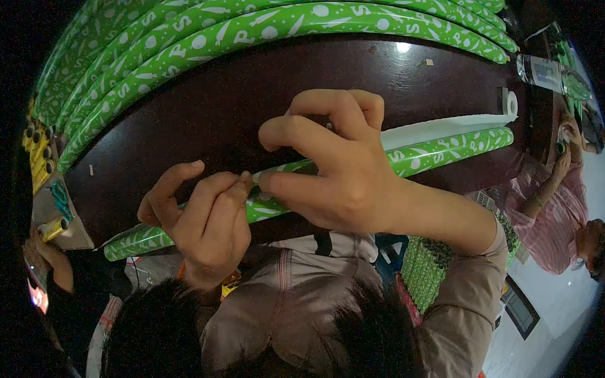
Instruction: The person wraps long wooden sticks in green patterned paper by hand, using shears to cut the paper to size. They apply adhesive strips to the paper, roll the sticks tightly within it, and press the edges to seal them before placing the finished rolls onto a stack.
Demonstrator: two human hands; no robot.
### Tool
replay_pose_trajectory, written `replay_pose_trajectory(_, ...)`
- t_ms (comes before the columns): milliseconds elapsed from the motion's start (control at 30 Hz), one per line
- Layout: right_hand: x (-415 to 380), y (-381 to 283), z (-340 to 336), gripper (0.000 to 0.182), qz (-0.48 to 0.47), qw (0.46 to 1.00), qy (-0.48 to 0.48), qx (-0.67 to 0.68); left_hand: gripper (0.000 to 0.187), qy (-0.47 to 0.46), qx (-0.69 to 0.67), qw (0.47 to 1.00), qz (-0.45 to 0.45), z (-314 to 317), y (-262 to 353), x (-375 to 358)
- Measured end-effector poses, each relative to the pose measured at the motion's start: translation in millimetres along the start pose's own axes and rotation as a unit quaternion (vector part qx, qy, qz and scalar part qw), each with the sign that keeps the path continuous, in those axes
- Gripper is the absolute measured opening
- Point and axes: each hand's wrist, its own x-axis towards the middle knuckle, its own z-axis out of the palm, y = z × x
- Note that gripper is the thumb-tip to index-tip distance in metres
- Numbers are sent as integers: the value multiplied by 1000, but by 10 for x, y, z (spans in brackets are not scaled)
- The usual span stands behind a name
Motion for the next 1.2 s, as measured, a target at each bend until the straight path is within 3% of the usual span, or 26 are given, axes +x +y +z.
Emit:
replay_pose_trajectory(467,-3,-4,-9,27,13,1000,1,-14,4,-32,11,999,5,-50,9,32)
replay_pose_trajectory(567,-23,1,6,26,2,1000,2,-9,7,5,26,1000,8,8,-17,-9)
replay_pose_trajectory(1033,-9,-32,8,26,15,1000,7,-5,6,-4,17,1000,13,-24,-35,6)
replay_pose_trajectory(1200,3,-20,-17,23,-12,998,32,61,7,-7,20,1000,14,-29,-39,20)
